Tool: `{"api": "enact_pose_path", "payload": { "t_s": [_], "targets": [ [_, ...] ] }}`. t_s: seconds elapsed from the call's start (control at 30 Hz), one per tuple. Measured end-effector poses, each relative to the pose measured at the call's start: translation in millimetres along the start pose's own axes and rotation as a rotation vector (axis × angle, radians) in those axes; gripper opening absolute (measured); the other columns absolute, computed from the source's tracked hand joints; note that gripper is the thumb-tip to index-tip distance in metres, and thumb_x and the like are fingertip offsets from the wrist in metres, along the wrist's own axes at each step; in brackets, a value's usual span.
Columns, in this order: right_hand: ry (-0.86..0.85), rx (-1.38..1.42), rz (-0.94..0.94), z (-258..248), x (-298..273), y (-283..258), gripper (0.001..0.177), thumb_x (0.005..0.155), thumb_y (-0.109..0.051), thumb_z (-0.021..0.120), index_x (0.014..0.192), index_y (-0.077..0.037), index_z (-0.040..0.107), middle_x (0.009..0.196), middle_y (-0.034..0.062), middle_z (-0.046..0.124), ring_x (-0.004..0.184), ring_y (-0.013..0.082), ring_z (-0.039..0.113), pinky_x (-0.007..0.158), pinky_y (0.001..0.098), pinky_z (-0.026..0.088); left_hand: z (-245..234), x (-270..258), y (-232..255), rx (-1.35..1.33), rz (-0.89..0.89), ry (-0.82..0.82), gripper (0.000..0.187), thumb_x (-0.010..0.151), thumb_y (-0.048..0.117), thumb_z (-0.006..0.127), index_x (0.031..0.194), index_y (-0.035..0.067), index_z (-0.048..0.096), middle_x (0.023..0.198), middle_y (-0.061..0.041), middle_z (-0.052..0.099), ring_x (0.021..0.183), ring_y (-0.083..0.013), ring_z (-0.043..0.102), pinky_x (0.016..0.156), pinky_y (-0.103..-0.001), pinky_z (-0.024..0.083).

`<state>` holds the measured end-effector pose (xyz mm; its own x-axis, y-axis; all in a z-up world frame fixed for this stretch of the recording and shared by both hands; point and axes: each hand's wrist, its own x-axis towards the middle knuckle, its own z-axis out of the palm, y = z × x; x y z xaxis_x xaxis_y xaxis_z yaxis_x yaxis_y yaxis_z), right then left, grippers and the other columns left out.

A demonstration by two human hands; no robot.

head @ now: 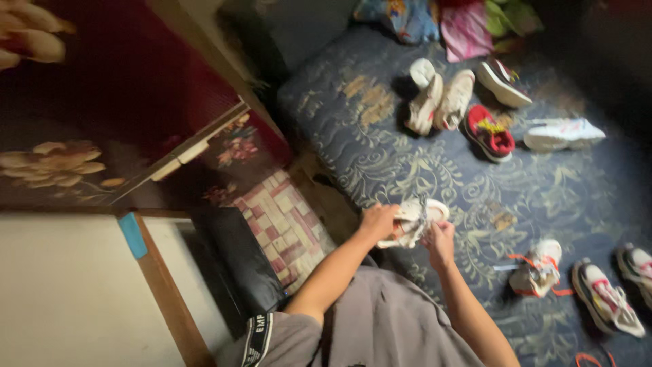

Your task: The person removes an orange shoelace from a white sneaker and replaces it with a gray shoelace. They then repeat the process on the matching sneaker, threading and tying the new laces.

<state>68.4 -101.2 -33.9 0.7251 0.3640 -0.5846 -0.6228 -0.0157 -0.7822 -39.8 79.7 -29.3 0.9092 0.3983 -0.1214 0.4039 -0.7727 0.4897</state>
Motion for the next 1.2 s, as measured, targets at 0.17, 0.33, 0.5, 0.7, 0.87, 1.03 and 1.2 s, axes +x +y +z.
{"api": "enact_pose_path", "payload": {
  "t_s": [0.17, 0.33, 0.5, 0.7, 0.87, 1.03, 1.2],
  "targets": [
    [-0.075, -0.844, -0.140, -4.4, 6.6, -25.7, 0.023, 0.102, -0.033, 0.067, 0.112, -0.013, 0.063, 0.076, 0.0037, 0.059, 0.066, 0.0169, 0.055, 0.066, 0.0349, 0.043, 6.0, 3.7, -21.3, 0.027, -0.011, -0.011, 0.036, 0.078, 0.028, 0.079, 0.108, 0.014, 0.064, 0.107, -0.010, 0.073, 0.106, -0.0354, 0.067, 0.083, -0.052, 0.054],
    [0.131, -0.912, -0.547, -7.4, 2.6, -31.1, 0.021, 0.100, -0.028, 0.066, 0.108, -0.008, 0.068, 0.090, 0.0058, 0.071, 0.083, 0.0209, 0.063, 0.073, 0.0356, 0.050, 2.0, 0.0, -26.3, 0.012, -0.012, -0.015, 0.041, 0.073, 0.026, 0.079, 0.111, 0.016, 0.066, 0.106, -0.009, 0.074, 0.104, -0.0351, 0.067, 0.081, -0.050, 0.055],
    [-0.081, 0.020, -0.057, -3.8, 0.1, -23.7, 0.015, 0.099, -0.025, 0.060, 0.105, -0.011, 0.061, 0.084, -0.0026, 0.062, 0.079, 0.0145, 0.064, 0.068, 0.0304, 0.052, 8.7, -3.7, -12.9, 0.008, -0.038, 0.014, 0.036, 0.080, 0.025, 0.078, 0.114, 0.017, 0.066, 0.103, -0.009, 0.074, 0.104, -0.0338, 0.067, 0.081, -0.051, 0.054],
    [-0.317, -0.783, 0.367, -25.9, 5.9, -42.7, 0.030, 0.098, -0.039, 0.064, 0.112, -0.015, 0.076, 0.065, 0.0016, 0.048, 0.059, 0.0203, 0.040, 0.053, 0.0385, 0.030, 1.3, -3.0, -25.1, 0.019, -0.047, -0.013, 0.040, 0.072, 0.023, 0.078, 0.109, 0.016, 0.066, 0.103, -0.008, 0.074, 0.104, -0.0346, 0.066, 0.081, -0.052, 0.053],
    [-0.187, -1.594, -0.250, -52.3, 3.3, -58.7, 0.030, 0.093, -0.042, 0.067, 0.102, -0.017, 0.081, 0.084, 0.0075, 0.073, 0.074, 0.0241, 0.070, 0.072, 0.0397, 0.052, -0.7, -5.6, -26.8, 0.154, -0.005, -0.084, 0.025, 0.079, 0.016, 0.072, 0.104, 0.016, 0.067, 0.104, -0.009, 0.073, 0.108, -0.0337, 0.065, 0.079, -0.051, 0.054],
    [0.208, -0.576, -0.270, -61.4, 0.8, -52.7, 0.034, 0.090, -0.039, 0.069, 0.107, -0.009, 0.071, 0.071, 0.0031, 0.062, 0.063, 0.0140, 0.058, 0.067, 0.0373, 0.056, -0.2, -0.5, -7.3, 0.000, -0.050, -0.050, 0.029, 0.080, 0.017, 0.071, 0.110, 0.018, 0.068, 0.103, -0.009, 0.074, 0.105, -0.0346, 0.065, 0.083, -0.053, 0.051],
    [0.144, 0.013, 0.053, -89.0, -11.4, -49.8, 0.036, 0.095, -0.048, 0.056, 0.107, -0.015, 0.066, 0.059, -0.0061, 0.044, 0.048, 0.0119, 0.039, 0.047, 0.0320, 0.034, 5.5, 10.8, 20.3, -0.049, 0.035, -0.027, 0.034, 0.081, 0.016, 0.068, 0.115, 0.021, 0.068, 0.106, -0.006, 0.074, 0.101, -0.0362, 0.066, 0.084, -0.050, 0.053]
  ]
}}
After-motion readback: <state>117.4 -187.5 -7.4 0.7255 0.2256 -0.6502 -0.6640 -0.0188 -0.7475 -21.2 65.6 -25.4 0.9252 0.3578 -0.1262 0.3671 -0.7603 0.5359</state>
